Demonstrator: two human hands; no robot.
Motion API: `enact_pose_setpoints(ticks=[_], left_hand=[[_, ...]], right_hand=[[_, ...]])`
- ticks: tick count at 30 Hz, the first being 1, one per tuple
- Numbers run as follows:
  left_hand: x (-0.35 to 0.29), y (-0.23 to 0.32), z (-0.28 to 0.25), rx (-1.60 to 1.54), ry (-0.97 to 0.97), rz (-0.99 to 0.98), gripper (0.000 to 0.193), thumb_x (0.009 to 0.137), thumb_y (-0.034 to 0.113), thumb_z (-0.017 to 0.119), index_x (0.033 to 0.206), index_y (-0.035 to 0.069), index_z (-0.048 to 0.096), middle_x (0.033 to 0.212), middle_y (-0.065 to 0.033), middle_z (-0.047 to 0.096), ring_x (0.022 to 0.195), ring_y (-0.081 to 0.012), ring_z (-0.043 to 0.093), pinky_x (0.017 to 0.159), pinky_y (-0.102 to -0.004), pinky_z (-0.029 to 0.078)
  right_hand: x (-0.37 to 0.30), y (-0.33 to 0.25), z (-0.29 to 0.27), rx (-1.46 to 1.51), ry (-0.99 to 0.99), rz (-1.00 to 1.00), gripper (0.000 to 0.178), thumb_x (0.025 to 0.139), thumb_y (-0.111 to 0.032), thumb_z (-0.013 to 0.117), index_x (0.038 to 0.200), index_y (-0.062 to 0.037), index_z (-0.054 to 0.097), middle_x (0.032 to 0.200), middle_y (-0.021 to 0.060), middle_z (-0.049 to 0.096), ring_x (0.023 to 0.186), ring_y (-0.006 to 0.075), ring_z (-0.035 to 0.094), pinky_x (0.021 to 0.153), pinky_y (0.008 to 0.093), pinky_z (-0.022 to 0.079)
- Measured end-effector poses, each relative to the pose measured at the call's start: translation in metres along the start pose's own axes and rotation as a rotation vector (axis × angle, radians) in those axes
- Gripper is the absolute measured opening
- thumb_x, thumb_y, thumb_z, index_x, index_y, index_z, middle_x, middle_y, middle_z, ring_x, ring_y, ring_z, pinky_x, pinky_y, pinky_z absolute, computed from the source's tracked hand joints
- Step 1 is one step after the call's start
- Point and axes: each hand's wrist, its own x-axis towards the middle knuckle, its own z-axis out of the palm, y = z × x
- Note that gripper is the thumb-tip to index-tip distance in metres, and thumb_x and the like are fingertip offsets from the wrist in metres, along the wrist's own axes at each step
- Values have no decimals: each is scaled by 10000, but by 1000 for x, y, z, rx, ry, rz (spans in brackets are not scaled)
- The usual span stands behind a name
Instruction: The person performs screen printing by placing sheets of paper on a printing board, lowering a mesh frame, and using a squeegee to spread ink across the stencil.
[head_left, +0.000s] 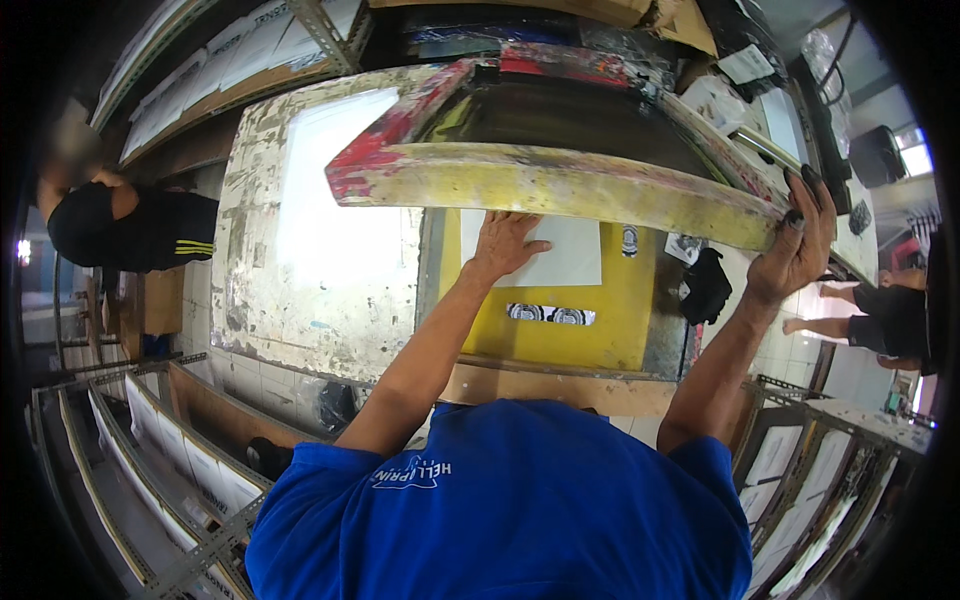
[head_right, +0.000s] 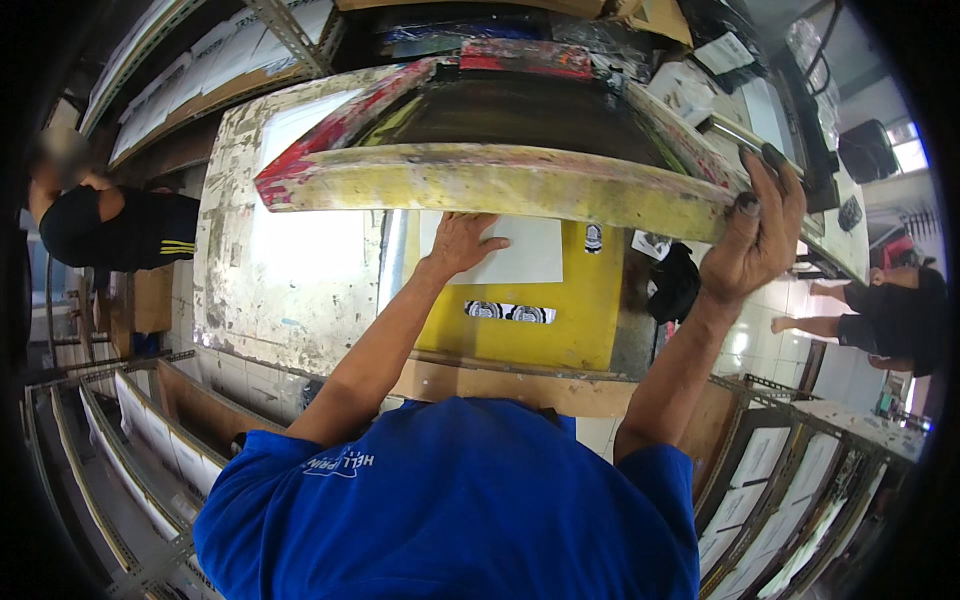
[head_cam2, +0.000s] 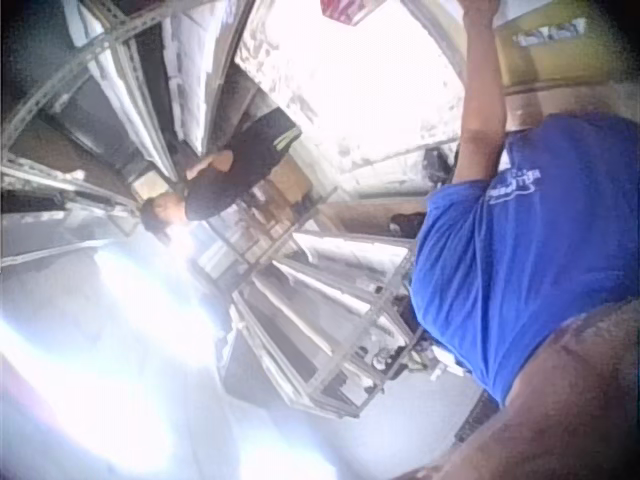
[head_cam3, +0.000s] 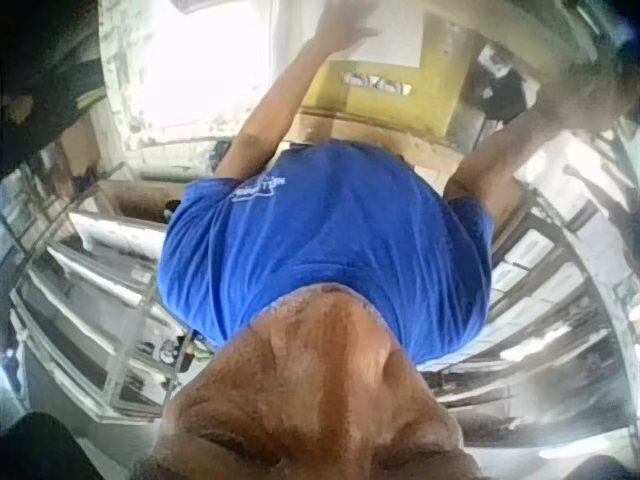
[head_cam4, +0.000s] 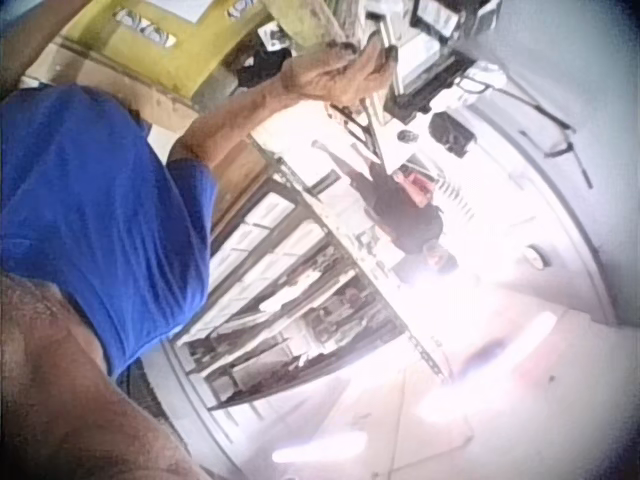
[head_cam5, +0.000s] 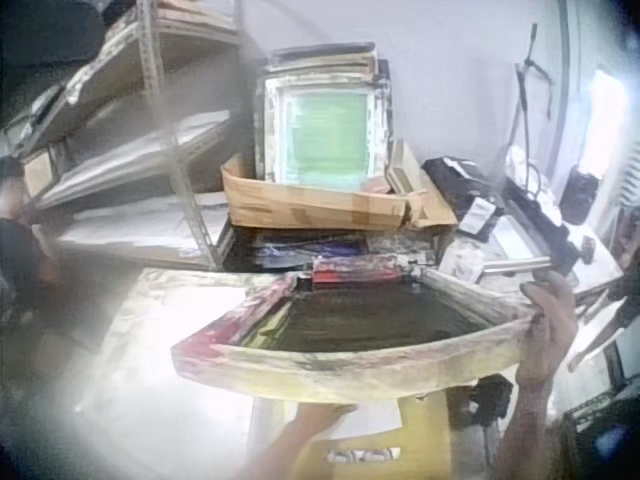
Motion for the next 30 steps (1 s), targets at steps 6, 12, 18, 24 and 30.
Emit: enact_pose_setpoints(ticks=[6,12,18,24,30], left_hand=[[7,38,8,72,-217,-8,790,942,618,599,1605,250,374,1645,-93,371,1523,-360,302,1278,-551,119],[-1,35,21,94,-129,108,784,942,614,596,1605,260,370,1676,-85,310,1540,-376,260,1278,-571,88],[-6,36,25,88,-107,137,793,930,631,594,1597,254,386,1682,-75,298,1556,-364,220,1280,-575,78],[-12,40,23,90,-124,158,810,916,646,599,1593,249,398,1703,-58,253,1581,-340,153,1288,-563,37],[-14,45,17,55,-154,161,831,900,635,631,1589,228,405,1710,-56,234,1589,-330,124,1291,-557,14]], right_hand=[[-4,5,0,37,34,21,412,1013,-310,543,1138,10,770,1113,223,730,1165,381,632,1039,465,454],[-4,6,2,38,52,9,426,1024,-342,537,1137,-8,777,1066,208,739,1131,380,640,1000,459,478],[-9,9,1,35,38,2,430,1023,-351,541,1139,-10,778,1110,216,725,1130,365,646,975,433,499],[-10,7,1,47,42,-5,426,1021,-346,549,1142,-7,778,1118,209,728,1126,353,650,976,426,500],[-8,9,0,45,48,-23,417,1017,-342,558,1124,-9,786,1110,209,731,1128,350,652,980,433,498]])
